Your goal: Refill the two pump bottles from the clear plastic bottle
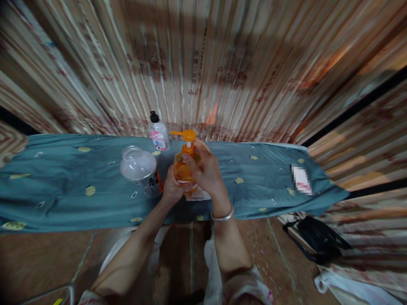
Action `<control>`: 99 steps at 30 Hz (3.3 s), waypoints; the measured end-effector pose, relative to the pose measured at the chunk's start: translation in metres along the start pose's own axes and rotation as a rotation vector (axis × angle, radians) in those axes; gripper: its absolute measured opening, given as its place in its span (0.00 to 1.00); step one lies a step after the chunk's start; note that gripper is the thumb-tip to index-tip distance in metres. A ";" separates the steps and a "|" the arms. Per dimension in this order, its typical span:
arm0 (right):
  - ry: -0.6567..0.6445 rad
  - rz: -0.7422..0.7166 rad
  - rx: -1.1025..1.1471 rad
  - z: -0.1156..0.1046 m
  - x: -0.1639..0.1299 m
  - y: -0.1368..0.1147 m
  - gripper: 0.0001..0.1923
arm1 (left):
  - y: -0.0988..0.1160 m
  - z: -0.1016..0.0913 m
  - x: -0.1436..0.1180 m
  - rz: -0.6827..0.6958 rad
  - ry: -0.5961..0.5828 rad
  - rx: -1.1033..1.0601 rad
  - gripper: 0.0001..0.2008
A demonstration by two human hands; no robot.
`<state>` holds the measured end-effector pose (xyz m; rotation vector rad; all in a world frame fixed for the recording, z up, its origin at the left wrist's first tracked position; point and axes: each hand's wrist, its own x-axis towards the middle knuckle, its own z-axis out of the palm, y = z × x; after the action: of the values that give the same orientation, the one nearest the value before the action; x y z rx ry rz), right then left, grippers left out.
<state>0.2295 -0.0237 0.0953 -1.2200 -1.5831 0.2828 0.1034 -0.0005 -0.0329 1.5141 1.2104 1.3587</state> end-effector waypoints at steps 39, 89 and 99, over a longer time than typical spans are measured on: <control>0.171 0.113 -0.123 0.003 -0.002 -0.003 0.24 | 0.011 -0.005 -0.002 -0.030 -0.046 -0.025 0.44; 0.109 0.036 -0.098 -0.005 -0.007 -0.009 0.15 | 0.011 -0.004 -0.003 0.004 -0.056 -0.025 0.44; 0.191 0.064 -0.215 -0.002 -0.005 -0.002 0.19 | 0.017 -0.005 -0.003 -0.003 -0.059 -0.006 0.44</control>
<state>0.2299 -0.0296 0.0941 -1.4205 -1.4377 0.0344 0.1009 -0.0080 -0.0172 1.5369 1.1710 1.3051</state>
